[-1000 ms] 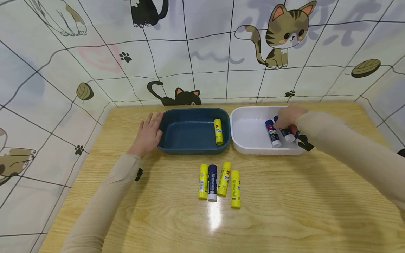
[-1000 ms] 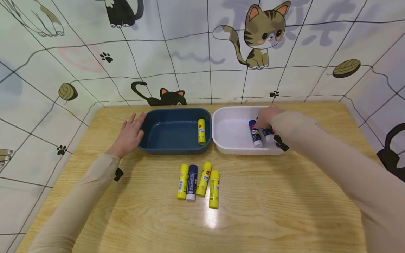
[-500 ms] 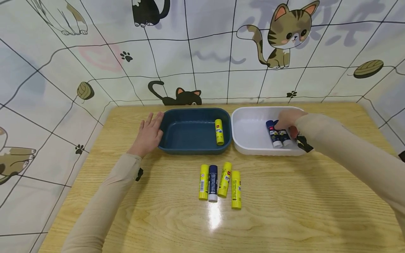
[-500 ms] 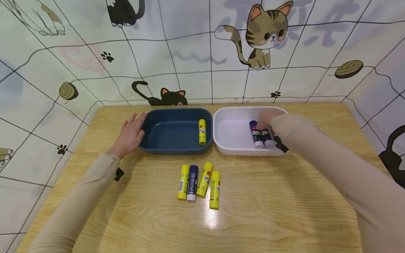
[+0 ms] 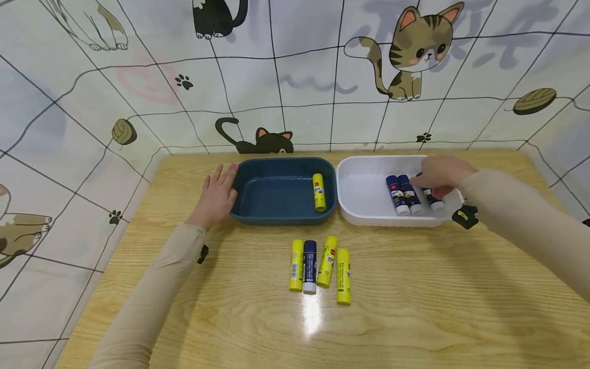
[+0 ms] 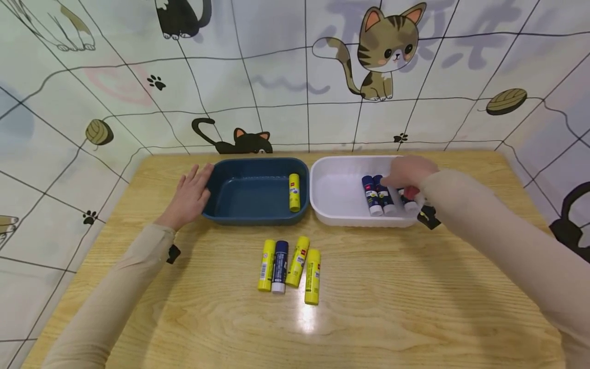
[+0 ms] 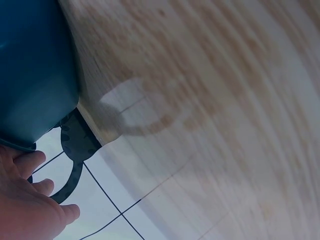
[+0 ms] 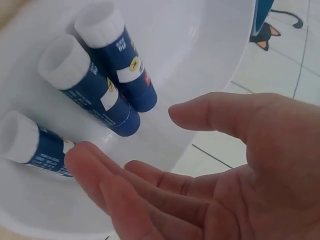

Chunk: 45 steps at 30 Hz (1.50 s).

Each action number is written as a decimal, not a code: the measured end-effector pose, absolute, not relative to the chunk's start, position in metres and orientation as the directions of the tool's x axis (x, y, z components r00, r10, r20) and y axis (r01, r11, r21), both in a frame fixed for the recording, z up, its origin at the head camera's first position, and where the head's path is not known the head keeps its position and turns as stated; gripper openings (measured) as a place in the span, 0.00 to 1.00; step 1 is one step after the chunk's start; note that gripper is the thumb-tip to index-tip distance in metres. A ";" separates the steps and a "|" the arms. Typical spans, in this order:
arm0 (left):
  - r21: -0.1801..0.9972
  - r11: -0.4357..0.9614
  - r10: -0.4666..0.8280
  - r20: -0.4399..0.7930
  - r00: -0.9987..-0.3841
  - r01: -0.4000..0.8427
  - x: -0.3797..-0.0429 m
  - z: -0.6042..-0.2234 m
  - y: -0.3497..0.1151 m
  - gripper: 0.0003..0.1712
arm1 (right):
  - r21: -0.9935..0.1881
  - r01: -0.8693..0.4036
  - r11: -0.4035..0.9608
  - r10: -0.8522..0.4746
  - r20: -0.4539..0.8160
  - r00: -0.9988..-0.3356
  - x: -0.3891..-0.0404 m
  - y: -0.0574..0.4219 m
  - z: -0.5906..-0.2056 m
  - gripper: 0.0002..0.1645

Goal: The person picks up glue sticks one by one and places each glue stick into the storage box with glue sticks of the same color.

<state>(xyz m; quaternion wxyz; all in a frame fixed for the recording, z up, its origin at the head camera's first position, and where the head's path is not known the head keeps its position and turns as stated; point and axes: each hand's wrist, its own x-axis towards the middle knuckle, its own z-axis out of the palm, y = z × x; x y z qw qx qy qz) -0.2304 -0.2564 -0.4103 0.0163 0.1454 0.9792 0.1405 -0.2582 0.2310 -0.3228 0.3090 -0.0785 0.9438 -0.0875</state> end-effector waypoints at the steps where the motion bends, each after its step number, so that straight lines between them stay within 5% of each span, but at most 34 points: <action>1: 0.280 0.918 0.289 0.011 -0.957 0.280 -0.230 -0.410 -0.256 0.34 | -0.208 -0.113 0.972 -0.213 -0.560 -0.801 -0.255 0.232 -0.321 0.21; 21: 0.295 0.913 0.285 0.028 -0.958 0.281 -0.232 -0.408 -0.255 0.33 | -0.189 -0.297 0.936 -0.344 -0.314 -0.885 -0.197 0.220 -0.310 0.17; 45: 0.276 0.920 0.290 -0.002 -0.957 0.278 -0.232 -0.410 -0.257 0.34 | -0.343 -0.403 0.848 -0.513 -0.343 -0.787 -0.122 0.166 -0.360 0.16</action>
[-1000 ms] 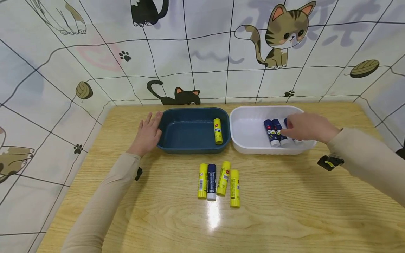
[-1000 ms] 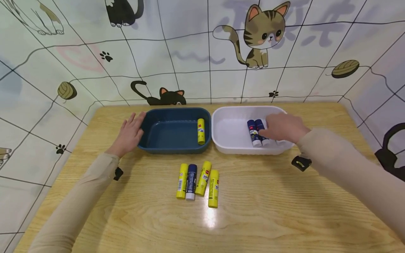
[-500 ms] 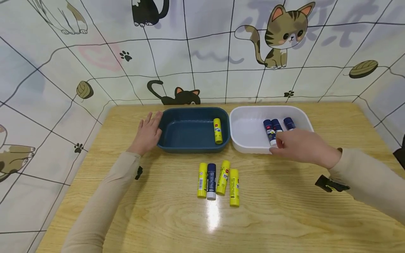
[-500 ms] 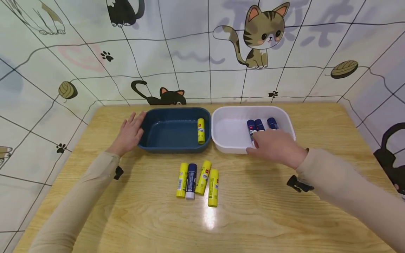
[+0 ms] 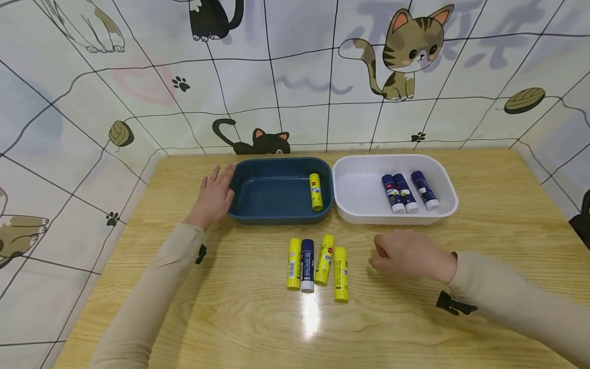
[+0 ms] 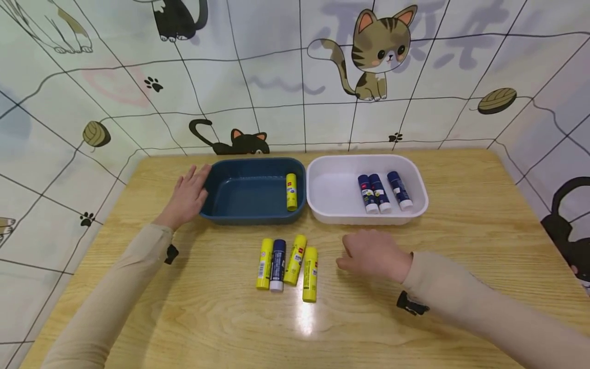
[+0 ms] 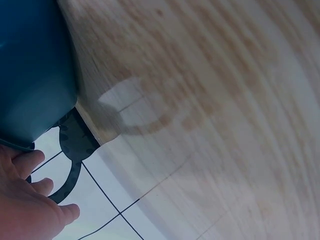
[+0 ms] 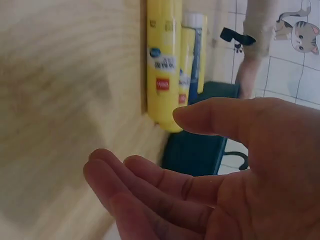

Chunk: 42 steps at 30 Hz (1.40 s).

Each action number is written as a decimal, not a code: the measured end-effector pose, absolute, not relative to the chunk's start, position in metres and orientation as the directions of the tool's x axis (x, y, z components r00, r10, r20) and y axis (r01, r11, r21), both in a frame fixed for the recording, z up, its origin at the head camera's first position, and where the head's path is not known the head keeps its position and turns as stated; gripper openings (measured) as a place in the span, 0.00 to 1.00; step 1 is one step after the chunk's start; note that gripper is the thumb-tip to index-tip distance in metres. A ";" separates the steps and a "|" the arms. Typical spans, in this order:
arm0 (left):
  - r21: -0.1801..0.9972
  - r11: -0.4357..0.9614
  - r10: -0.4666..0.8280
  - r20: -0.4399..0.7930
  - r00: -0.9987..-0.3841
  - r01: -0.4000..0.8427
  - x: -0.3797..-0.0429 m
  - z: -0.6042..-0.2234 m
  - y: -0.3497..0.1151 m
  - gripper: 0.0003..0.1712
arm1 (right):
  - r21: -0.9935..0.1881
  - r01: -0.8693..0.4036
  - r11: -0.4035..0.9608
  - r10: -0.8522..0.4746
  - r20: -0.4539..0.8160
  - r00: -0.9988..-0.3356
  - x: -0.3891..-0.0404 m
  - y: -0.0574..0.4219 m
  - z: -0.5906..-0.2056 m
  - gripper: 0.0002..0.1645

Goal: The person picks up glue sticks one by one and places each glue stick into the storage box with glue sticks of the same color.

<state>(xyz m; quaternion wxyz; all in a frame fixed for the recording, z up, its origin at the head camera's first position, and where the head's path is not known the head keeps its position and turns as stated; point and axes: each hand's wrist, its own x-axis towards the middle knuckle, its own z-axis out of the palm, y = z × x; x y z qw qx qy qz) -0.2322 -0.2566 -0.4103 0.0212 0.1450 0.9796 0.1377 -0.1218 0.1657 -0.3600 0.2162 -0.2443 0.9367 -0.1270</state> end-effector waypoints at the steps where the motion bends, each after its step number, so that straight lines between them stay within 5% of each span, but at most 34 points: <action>1: 0.274 0.921 0.290 -0.001 -0.957 0.279 -0.232 -0.410 -0.256 0.34 | -0.351 -0.395 0.849 -0.511 -0.354 -0.783 -0.120 0.163 -0.363 0.16; 42: 0.289 0.910 0.301 0.035 -0.953 0.298 -0.232 -0.412 -0.257 0.33 | -0.465 -0.203 0.862 -0.408 -0.398 -0.822 -0.107 0.111 -0.400 0.27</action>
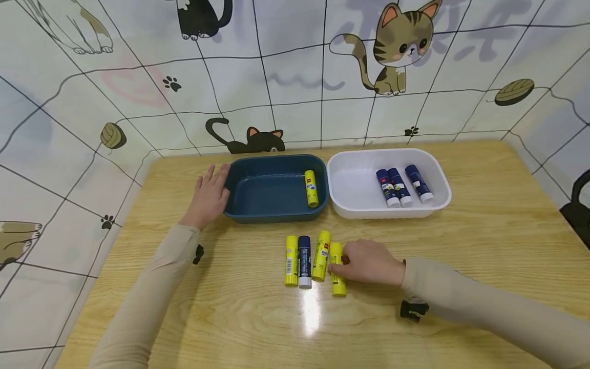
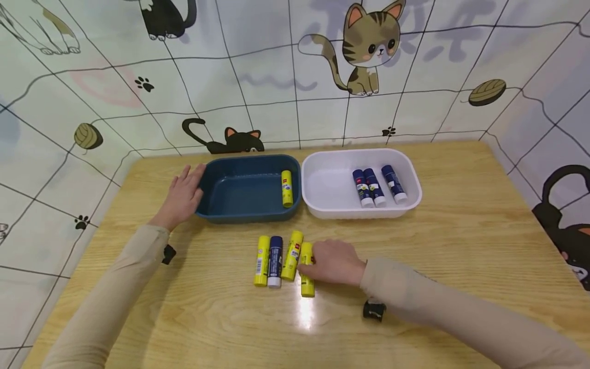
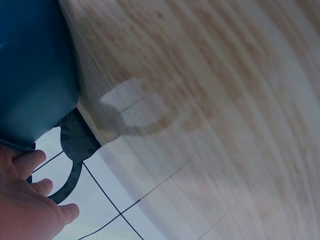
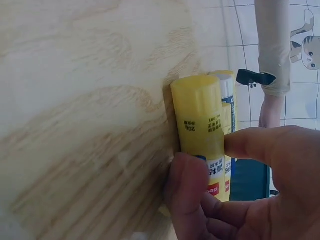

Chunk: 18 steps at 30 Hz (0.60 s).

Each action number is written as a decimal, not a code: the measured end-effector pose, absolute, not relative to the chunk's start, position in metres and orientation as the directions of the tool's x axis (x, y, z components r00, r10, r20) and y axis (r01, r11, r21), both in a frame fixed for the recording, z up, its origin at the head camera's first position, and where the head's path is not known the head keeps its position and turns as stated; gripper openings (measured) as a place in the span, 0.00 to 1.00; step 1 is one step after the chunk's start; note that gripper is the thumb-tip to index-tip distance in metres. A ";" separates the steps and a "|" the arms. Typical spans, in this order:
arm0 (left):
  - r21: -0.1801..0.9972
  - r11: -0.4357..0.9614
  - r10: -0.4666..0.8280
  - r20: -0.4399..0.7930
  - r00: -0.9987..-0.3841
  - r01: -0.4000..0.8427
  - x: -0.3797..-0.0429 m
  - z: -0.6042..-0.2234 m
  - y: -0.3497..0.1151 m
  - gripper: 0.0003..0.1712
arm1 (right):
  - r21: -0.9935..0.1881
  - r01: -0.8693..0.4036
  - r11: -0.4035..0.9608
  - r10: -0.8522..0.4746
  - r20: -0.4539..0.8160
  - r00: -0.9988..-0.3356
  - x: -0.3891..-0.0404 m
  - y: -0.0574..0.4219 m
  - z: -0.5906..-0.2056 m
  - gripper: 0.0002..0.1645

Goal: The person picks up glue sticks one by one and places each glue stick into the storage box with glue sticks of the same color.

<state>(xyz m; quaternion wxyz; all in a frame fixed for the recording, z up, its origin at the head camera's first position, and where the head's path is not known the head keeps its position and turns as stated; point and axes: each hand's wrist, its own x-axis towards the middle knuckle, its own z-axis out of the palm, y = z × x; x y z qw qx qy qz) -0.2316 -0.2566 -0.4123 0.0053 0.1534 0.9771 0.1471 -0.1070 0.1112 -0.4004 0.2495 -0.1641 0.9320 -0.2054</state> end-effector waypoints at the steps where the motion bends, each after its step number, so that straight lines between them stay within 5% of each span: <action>1: 0.289 0.910 0.301 0.033 -0.953 0.297 -0.232 -0.412 -0.257 0.33 | -0.471 -0.197 0.860 -0.407 -0.402 -0.820 -0.107 0.111 -0.400 0.27; 18: 0.279 0.913 0.299 0.033 -0.954 0.296 -0.231 -0.410 -0.255 0.33 | -0.463 -0.216 0.860 -0.419 -0.399 -0.816 -0.107 0.119 -0.393 0.21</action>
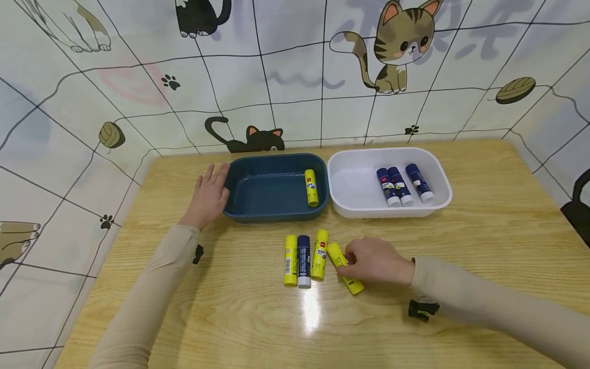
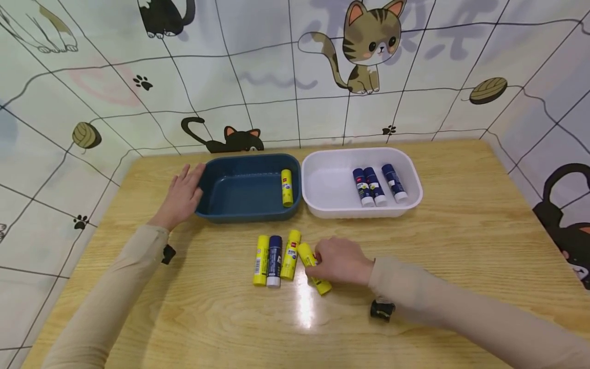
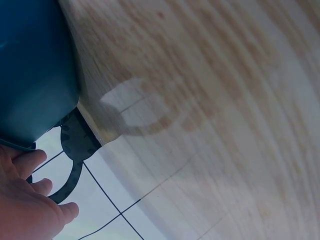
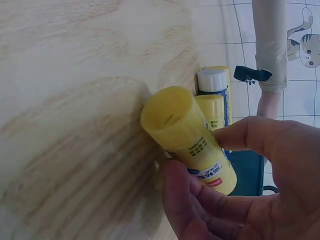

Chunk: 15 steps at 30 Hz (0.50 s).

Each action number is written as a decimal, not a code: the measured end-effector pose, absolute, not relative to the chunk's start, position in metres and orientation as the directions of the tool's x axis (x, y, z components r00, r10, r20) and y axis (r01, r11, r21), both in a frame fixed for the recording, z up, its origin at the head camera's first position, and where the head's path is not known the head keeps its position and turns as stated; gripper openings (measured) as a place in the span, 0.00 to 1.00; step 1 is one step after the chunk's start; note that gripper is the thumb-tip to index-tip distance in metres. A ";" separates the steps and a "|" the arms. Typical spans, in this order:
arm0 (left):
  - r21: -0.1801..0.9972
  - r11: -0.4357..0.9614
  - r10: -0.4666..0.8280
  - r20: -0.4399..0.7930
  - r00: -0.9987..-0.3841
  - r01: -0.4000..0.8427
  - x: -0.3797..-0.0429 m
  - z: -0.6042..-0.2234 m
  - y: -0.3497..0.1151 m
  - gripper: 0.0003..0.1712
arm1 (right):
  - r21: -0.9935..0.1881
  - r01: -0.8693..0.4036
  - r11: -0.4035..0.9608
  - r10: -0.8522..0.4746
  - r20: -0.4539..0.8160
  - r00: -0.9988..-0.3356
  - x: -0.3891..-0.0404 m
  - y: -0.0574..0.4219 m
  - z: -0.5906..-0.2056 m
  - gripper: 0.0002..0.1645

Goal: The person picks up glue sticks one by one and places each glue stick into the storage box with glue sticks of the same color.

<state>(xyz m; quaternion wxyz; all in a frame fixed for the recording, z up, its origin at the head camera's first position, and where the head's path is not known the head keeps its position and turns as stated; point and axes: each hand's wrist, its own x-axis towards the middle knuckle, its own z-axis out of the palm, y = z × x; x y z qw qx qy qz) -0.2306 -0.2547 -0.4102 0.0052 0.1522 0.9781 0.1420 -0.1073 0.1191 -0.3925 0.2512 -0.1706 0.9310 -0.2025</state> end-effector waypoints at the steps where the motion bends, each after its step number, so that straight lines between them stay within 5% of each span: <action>1: 0.282 0.912 0.299 0.034 -0.954 0.296 -0.231 -0.409 -0.254 0.33 | -0.466 -0.219 0.857 -0.422 -0.392 -0.817 -0.108 0.120 -0.392 0.21; 15: 0.267 0.919 0.297 0.014 -0.955 0.290 -0.229 -0.405 -0.253 0.33 | -0.489 -0.253 0.835 -0.453 -0.349 -0.820 -0.119 0.121 -0.384 0.18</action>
